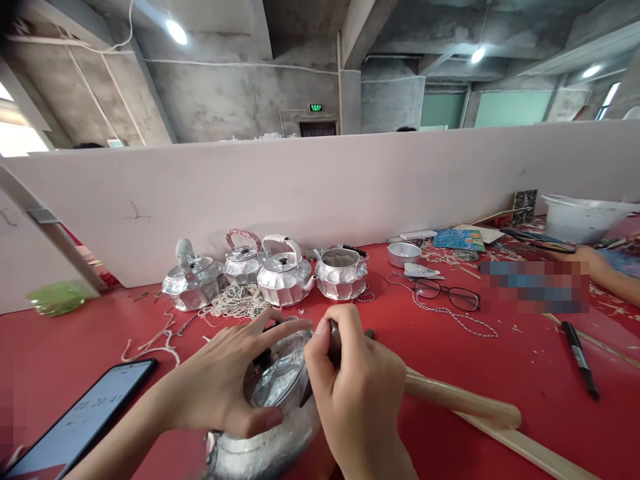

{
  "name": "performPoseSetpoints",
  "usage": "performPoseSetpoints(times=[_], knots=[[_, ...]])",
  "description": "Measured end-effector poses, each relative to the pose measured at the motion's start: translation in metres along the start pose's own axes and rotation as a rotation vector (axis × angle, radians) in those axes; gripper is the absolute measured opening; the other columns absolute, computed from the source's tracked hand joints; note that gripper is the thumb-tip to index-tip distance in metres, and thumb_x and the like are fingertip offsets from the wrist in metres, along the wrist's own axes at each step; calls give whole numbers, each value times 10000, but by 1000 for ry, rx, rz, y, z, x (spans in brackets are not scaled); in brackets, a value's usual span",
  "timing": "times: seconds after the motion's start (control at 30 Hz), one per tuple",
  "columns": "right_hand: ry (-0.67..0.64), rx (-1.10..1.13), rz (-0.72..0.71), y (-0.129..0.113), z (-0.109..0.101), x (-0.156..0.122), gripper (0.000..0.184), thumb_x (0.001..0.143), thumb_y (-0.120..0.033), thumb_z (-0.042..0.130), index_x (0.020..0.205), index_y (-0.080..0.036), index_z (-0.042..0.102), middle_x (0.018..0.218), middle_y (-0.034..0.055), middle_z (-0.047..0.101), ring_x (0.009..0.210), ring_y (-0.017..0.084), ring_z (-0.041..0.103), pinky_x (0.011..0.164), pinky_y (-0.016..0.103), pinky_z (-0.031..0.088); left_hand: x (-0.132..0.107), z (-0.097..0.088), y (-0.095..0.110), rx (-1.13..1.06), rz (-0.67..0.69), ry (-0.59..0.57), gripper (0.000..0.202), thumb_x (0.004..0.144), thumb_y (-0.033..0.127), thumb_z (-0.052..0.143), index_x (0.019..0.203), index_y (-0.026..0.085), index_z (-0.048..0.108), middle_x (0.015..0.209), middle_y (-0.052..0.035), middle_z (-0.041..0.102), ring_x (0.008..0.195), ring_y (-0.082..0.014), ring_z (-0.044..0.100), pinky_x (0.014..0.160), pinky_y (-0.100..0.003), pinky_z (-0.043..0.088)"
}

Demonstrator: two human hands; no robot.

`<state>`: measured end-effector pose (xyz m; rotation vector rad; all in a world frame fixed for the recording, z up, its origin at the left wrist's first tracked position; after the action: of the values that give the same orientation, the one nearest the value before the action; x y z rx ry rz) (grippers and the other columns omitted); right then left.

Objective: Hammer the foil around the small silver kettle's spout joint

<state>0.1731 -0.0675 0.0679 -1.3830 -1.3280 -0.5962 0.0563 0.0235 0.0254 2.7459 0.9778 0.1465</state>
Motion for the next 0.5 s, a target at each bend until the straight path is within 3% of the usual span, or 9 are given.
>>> performPoseSetpoints(times=[0.2, 0.5], knots=[[80, 29, 18, 2, -6, -1, 91, 828, -222, 398, 753, -186, 435, 441, -84, 418, 358, 30, 398, 381, 126, 299, 0, 1, -5, 11, -8, 4, 820, 584, 578, 580, 1312, 436, 229, 1109, -57, 409, 874, -250, 501, 768, -443, 415], [66, 31, 39, 0, -3, -2, 98, 830, -216, 382, 750, -186, 430, 441, -85, 405, 352, 29, 394, 382, 124, 295, -1, 1, -1, 30, 1, 10, 803, 598, 568, 563, 1313, 430, 225, 1104, -55, 416, 891, -254, 509, 776, -438, 408]])
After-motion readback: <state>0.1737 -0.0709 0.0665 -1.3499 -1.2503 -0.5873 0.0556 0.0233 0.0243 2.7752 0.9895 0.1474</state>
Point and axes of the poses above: each hand's wrist, its own x-axis towards the middle knuckle, its own z-axis out of the palm, y = z × x, the point moved 8 cm from there along x, towards the middle knuckle
